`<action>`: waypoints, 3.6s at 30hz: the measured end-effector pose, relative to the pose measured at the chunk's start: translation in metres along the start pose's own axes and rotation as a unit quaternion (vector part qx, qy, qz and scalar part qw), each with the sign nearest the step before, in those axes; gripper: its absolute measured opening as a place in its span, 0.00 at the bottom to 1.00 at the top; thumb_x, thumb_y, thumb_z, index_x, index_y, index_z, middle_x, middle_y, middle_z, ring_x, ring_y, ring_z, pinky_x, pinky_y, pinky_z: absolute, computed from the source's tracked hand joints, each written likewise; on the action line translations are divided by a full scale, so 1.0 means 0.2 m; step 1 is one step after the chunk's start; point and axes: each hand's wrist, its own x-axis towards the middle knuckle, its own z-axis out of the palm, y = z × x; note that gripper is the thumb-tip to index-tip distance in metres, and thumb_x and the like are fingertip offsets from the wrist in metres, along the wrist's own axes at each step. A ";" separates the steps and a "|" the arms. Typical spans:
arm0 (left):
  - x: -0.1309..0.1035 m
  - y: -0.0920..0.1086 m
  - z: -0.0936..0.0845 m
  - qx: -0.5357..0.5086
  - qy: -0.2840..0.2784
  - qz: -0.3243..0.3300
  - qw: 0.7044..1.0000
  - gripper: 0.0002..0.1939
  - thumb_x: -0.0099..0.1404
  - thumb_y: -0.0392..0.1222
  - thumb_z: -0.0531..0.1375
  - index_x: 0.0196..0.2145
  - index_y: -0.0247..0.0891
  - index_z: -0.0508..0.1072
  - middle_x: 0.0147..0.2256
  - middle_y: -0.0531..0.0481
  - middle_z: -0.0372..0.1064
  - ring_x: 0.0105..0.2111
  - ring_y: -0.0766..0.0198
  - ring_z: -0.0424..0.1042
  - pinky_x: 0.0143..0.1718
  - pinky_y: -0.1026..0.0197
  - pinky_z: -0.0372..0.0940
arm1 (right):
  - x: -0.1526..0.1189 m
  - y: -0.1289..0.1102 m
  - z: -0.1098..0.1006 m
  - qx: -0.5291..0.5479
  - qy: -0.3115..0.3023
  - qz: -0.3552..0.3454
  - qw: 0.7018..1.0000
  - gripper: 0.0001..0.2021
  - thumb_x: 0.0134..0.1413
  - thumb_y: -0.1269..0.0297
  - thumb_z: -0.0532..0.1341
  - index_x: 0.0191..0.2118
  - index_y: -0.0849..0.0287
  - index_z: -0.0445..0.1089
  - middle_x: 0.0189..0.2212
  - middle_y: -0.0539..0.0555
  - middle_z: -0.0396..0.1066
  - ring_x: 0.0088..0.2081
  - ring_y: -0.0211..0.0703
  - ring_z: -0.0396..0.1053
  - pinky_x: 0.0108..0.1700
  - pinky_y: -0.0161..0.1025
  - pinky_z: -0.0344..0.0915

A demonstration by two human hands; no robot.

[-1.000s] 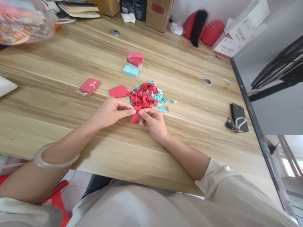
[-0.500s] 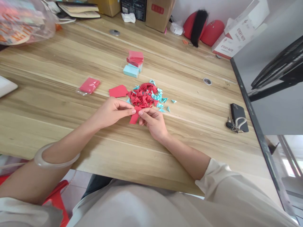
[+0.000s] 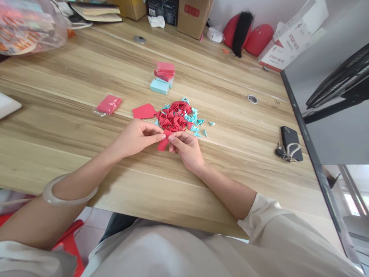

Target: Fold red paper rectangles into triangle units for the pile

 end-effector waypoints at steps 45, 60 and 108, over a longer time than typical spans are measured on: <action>0.00 -0.03 0.01 -0.006 0.004 -0.009 1.000 0.11 0.55 0.47 0.65 0.32 0.37 0.77 0.29 0.53 0.76 0.29 0.69 0.73 0.30 0.70 0.67 | 0.00 0.00 0.00 -0.025 -0.010 -0.001 1.000 0.15 0.46 0.55 0.66 0.31 0.61 0.66 0.19 0.45 0.69 0.21 0.27 0.66 0.27 0.28 0.61; 0.00 -0.03 0.01 -0.010 -0.007 0.004 1.000 0.10 0.56 0.47 0.64 0.31 0.37 0.77 0.29 0.52 0.77 0.29 0.70 0.74 0.28 0.72 0.67 | 0.00 0.00 0.00 -0.028 -0.010 0.008 1.000 0.16 0.46 0.54 0.66 0.31 0.61 0.66 0.19 0.46 0.69 0.22 0.27 0.65 0.28 0.28 0.61; -0.01 -0.03 0.01 0.037 -0.012 0.023 0.999 0.11 0.59 0.48 0.62 0.34 0.37 0.76 0.31 0.51 0.77 0.31 0.67 0.76 0.33 0.68 0.69 | -0.01 0.00 0.00 -0.049 -0.011 -0.001 0.999 0.17 0.45 0.52 0.67 0.31 0.61 0.66 0.20 0.46 0.69 0.23 0.28 0.65 0.29 0.29 0.62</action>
